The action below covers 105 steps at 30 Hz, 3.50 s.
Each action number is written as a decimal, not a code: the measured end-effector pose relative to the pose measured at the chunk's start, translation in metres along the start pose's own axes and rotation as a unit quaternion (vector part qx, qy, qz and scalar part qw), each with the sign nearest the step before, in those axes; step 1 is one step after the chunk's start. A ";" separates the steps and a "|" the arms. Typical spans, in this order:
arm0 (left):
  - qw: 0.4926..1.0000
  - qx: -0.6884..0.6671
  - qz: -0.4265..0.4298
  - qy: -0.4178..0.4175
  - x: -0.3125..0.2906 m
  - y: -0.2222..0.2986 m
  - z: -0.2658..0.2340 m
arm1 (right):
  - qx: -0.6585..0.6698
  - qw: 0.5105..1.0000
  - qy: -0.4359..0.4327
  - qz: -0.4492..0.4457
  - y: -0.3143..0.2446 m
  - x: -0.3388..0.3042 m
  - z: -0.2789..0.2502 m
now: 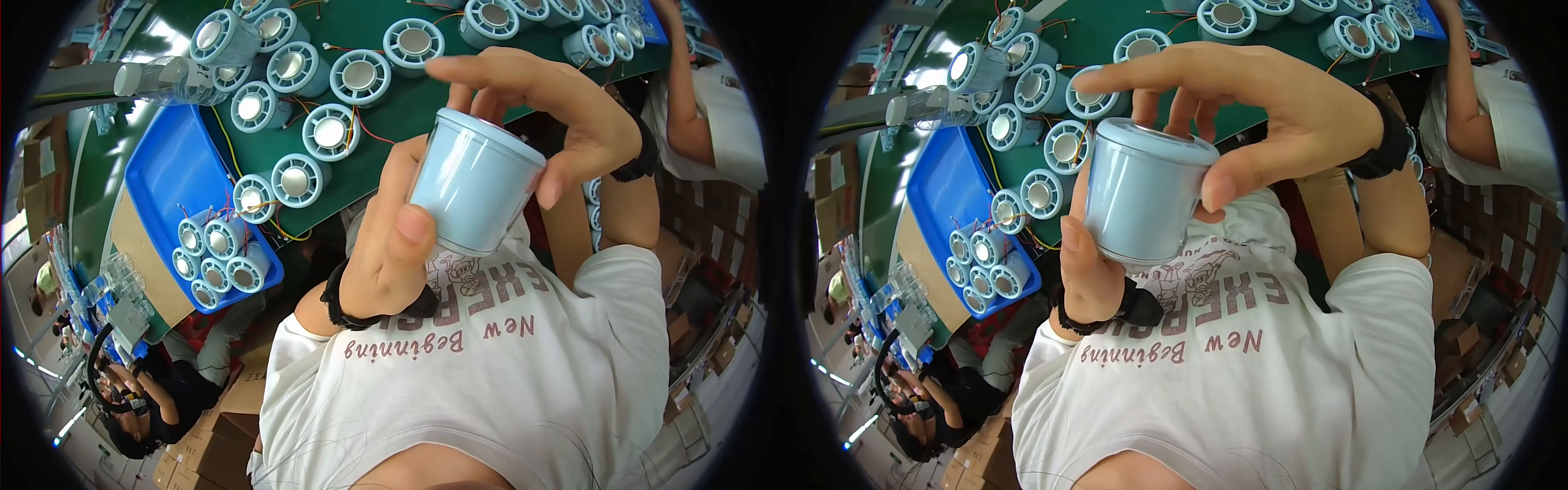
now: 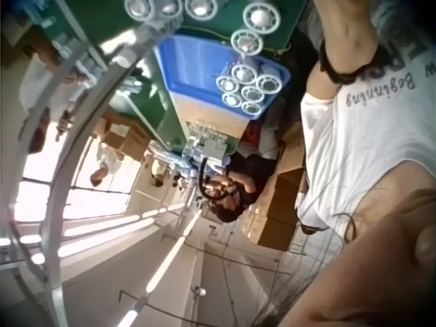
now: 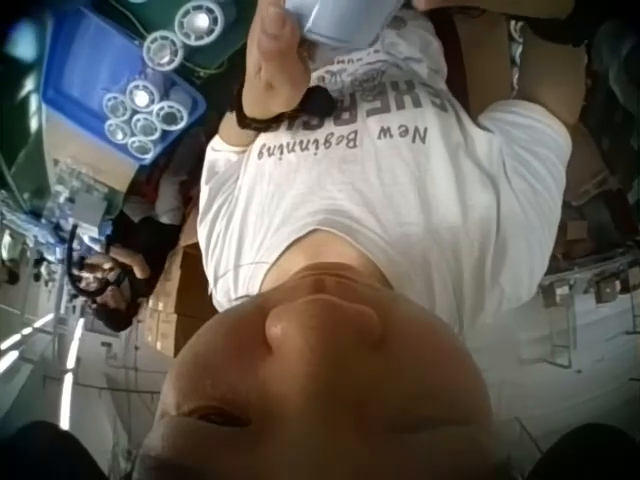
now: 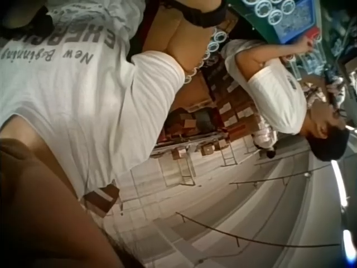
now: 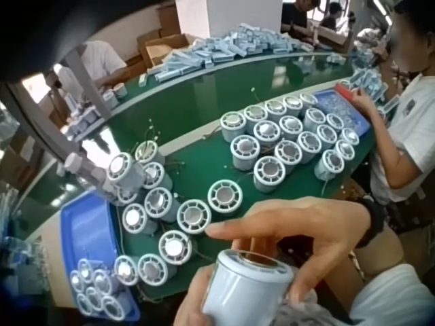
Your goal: The person wipes a motor with a cloth, turns it over, and places it into a box, repeating this process for several more motors.
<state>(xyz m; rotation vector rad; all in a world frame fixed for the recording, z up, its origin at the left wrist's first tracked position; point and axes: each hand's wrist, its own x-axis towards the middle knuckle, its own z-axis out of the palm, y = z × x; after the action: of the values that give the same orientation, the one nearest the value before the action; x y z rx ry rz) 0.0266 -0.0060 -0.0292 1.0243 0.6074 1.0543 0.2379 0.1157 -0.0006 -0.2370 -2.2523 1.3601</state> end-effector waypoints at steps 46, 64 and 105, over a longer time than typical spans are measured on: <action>0.944 0.289 0.038 0.153 0.000 0.011 -0.010 | -0.214 0.949 0.056 0.224 -0.023 0.016 -0.019; 0.990 -0.042 -0.133 0.017 0.004 0.008 0.001 | -0.153 0.988 0.032 0.016 -0.026 -0.017 0.005; 0.874 0.417 0.084 0.235 -0.015 0.023 -0.019 | -0.198 0.957 0.035 0.207 0.005 0.047 0.005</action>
<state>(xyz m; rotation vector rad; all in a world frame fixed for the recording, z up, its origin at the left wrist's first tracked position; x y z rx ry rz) -0.0045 -0.0099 -0.0174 1.5943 1.4808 1.2286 0.1945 0.1328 0.0081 -0.9247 -2.4856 1.0437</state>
